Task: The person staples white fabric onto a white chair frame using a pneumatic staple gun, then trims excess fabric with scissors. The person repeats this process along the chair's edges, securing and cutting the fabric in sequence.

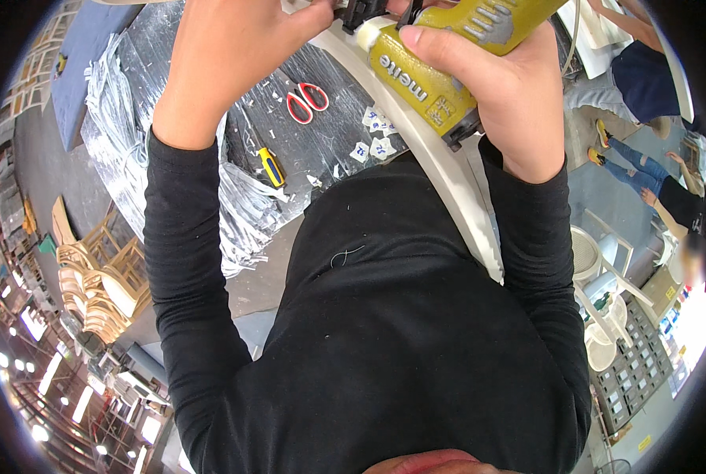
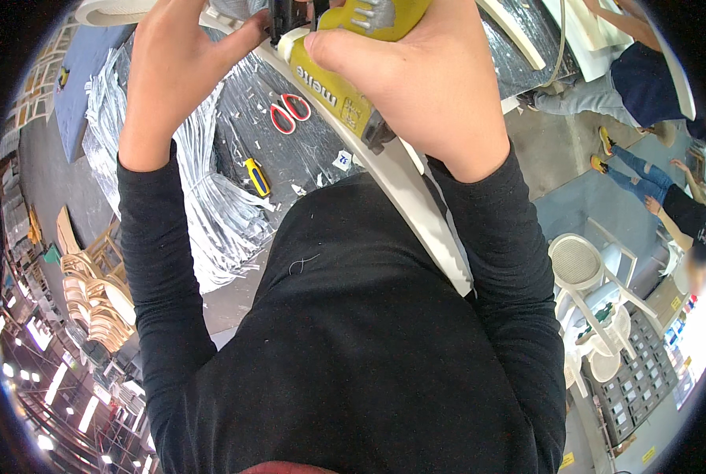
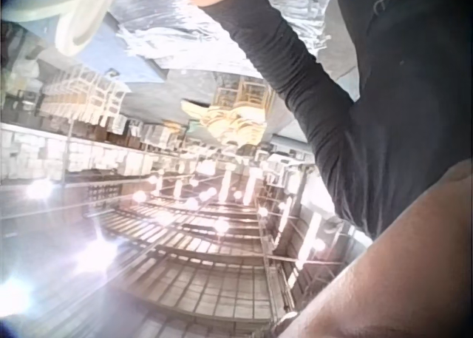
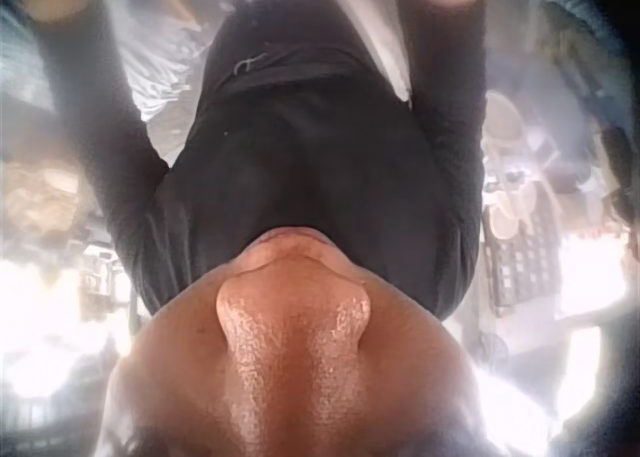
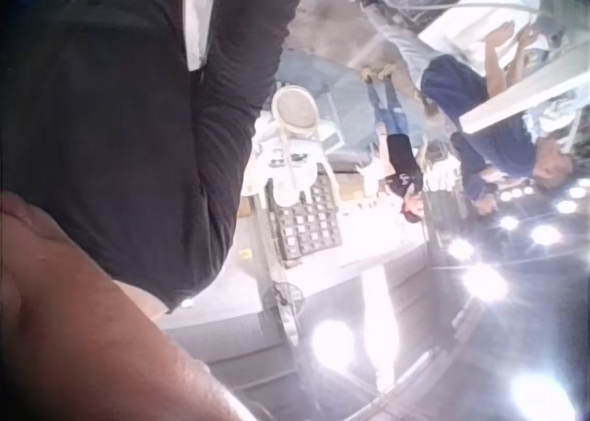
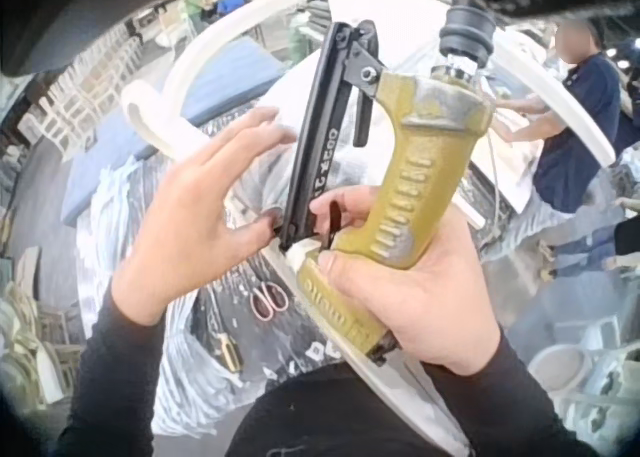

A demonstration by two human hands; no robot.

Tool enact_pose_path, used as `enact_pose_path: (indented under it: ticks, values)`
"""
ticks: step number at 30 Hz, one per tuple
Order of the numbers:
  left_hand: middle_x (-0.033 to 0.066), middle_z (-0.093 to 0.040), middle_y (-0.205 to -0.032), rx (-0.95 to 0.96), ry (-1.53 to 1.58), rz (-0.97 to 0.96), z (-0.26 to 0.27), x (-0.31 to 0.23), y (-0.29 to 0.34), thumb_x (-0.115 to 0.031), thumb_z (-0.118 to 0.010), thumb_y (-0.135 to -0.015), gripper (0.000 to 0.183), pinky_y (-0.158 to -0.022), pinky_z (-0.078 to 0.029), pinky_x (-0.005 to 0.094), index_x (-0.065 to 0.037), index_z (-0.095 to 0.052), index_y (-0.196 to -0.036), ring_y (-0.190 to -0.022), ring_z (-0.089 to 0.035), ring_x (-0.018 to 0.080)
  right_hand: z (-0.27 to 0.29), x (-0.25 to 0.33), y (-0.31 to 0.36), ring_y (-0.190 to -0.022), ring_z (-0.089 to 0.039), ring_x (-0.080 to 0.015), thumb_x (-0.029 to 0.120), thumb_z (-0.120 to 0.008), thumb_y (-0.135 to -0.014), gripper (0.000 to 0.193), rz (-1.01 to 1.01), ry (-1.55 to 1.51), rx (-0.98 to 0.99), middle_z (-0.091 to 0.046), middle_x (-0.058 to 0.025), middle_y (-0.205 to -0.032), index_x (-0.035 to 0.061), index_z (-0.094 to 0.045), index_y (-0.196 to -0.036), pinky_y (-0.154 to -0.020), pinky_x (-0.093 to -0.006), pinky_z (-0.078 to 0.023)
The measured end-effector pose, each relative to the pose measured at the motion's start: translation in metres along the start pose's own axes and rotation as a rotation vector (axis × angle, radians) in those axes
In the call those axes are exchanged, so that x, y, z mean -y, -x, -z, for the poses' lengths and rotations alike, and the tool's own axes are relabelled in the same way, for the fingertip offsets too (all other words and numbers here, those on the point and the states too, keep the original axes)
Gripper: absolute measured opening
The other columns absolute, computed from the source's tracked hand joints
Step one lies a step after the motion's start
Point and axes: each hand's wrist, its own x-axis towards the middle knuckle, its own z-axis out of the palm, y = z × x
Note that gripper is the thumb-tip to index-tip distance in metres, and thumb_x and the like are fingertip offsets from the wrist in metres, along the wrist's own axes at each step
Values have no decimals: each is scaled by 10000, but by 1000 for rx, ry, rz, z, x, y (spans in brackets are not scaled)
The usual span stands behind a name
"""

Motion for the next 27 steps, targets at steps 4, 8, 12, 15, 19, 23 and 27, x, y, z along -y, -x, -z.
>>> enact_pose_path:
  ticks: [4,8,12,15,19,23,27]
  values:
    - [229,-587,-1520,1,9,-18,5,0,-7,-22,-775,-756,669,-1144,-481,453,-61,-632,-1408,-1400,-560,440,-10,17,-2,-939,-676,-117,29,-795,-850,352,-53,-4,-37,-727,-58,-1073,-39,-718,-1187,-852,-275,-540]
    - [215,-599,-1502,38,47,-45,17,3,-7,-32,-797,-752,659,-1180,-449,447,-53,-646,-1394,-1415,-549,416,-11,19,-8,-949,-682,-123,9,-796,-844,357,-90,-18,-24,-726,-67,-1071,-52,-717,-1187,-864,-275,-544]
    - [199,-602,-1504,58,34,-7,25,8,-3,-41,-821,-751,657,-1206,-423,451,-65,-661,-1387,-1435,-538,394,-20,32,-9,-957,-684,-130,-7,-790,-841,356,-52,2,22,-726,-74,-1063,-63,-714,-1185,-873,-276,-544]
    - [189,-596,-1522,39,14,-35,8,37,-2,-48,-827,-765,654,-1213,-418,448,-85,-667,-1398,-1448,-533,380,-21,20,-7,-962,-684,-136,-5,-786,-844,355,-53,42,-46,-726,-76,-1061,-64,-713,-1186,-879,-279,-543]
    - [183,-595,-1532,52,142,-8,13,51,0,-62,-826,-787,641,-1220,-413,438,-95,-670,-1408,-1471,-519,355,-26,21,-7,-977,-682,-139,-21,-776,-840,361,-25,70,-68,-723,-78,-1067,-64,-710,-1192,-889,-286,-541]
    - [184,-621,-1502,16,203,-18,11,49,3,-73,-832,-795,635,-1214,-418,432,-89,-668,-1409,-1462,-536,343,-30,21,-5,-984,-678,-142,-42,-765,-829,376,32,161,-78,-720,-81,-1068,-65,-704,-1199,-892,-288,-538]
    - [192,-645,-1466,-45,301,-51,13,44,5,-122,-832,-842,585,-1200,-425,428,-65,-667,-1401,-1430,-567,344,-38,33,-7,-972,-672,-143,-41,-758,-828,385,-83,101,-106,-715,-80,-1068,-62,-698,-1207,-884,-285,-536]
